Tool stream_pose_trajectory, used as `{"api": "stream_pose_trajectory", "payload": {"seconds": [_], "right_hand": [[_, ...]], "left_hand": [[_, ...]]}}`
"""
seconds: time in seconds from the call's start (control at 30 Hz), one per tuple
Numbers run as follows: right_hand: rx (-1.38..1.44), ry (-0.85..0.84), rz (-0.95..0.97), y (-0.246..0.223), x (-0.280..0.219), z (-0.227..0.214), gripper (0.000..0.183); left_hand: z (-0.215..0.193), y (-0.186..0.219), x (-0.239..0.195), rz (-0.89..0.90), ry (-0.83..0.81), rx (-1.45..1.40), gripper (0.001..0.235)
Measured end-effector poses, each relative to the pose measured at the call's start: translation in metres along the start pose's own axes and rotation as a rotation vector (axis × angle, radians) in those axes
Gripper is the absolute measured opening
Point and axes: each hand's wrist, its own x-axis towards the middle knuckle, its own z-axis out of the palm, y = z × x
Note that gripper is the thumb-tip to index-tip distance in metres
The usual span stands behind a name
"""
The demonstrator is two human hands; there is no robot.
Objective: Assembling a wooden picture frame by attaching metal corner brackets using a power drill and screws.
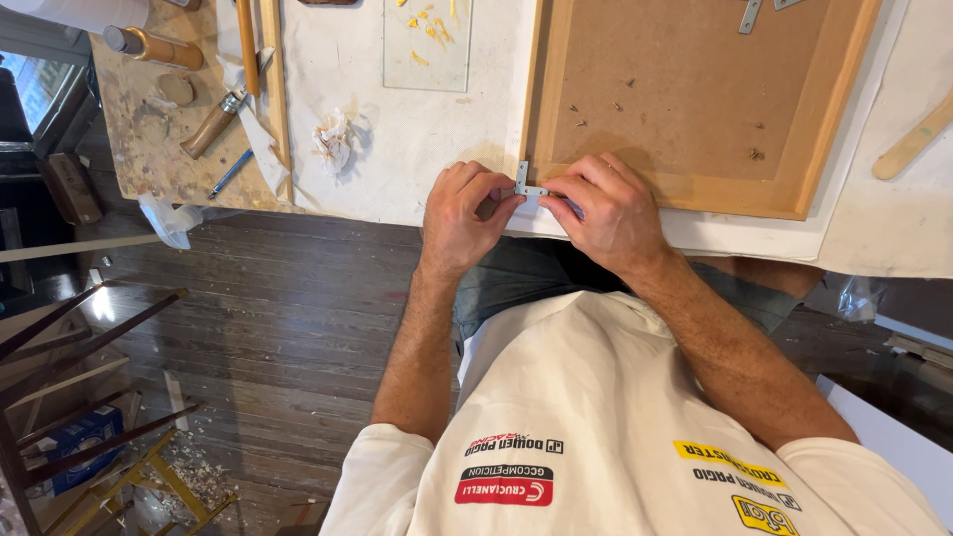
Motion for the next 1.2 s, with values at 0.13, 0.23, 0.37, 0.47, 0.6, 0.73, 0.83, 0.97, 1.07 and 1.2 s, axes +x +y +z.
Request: {"api": "stream_pose_trajectory", "payload": {"seconds": [0.13, 0.23, 0.37, 0.47, 0.6, 0.73, 0.83, 0.97, 1.07, 1.2], "right_hand": [[0.002, -0.005, 0.002, 0.0010, -0.0007, 0.0001, 0.007], [-0.003, 0.000, 0.003, 0.0011, -0.0005, 0.0005, 0.007], [0.004, -0.003, 0.005, -0.0010, 0.0009, -0.0013, 0.007], [0.005, -0.003, 0.005, -0.0005, 0.0014, -0.0018, 0.007], [0.003, -0.008, 0.002, 0.0008, 0.0004, -0.0011, 0.008], [0.008, -0.004, 0.002, 0.0009, -0.0002, 0.0001, 0.007], [-0.006, -0.004, 0.003, 0.0015, -0.0012, 0.0008, 0.007], [-0.006, -0.002, 0.000, 0.0021, -0.0012, 0.0011, 0.007], [-0.006, -0.002, 0.000, 0.0007, -0.0003, 0.0000, 0.007], [-0.007, -0.006, -0.007, 0.0006, 0.0003, -0.0012, 0.007]], "left_hand": [[-0.0001, 0.0009, 0.0007, 0.021, 0.008, -0.001, 0.020], [0.0004, 0.0004, 0.0002, 0.014, 0.010, -0.003, 0.020], [0.0012, -0.0006, -0.0012, 0.015, 0.004, 0.005, 0.020], [0.0008, -0.0004, -0.0001, 0.022, 0.005, 0.003, 0.020], [0.0001, -0.0004, 0.0003, 0.028, 0.005, 0.000, 0.020], [0.0009, -0.0011, -0.0002, 0.031, 0.007, 0.004, 0.020], [0.0009, 0.0001, 0.0000, 0.029, 0.008, 0.003, 0.020], [0.0005, 0.0004, 0.0004, 0.027, 0.006, 0.004, 0.020], [0.0000, 0.0014, 0.0006, 0.022, 0.004, 0.003, 0.020], [-0.0005, 0.0011, 0.0006, 0.020, -0.004, 0.004, 0.020]]}}
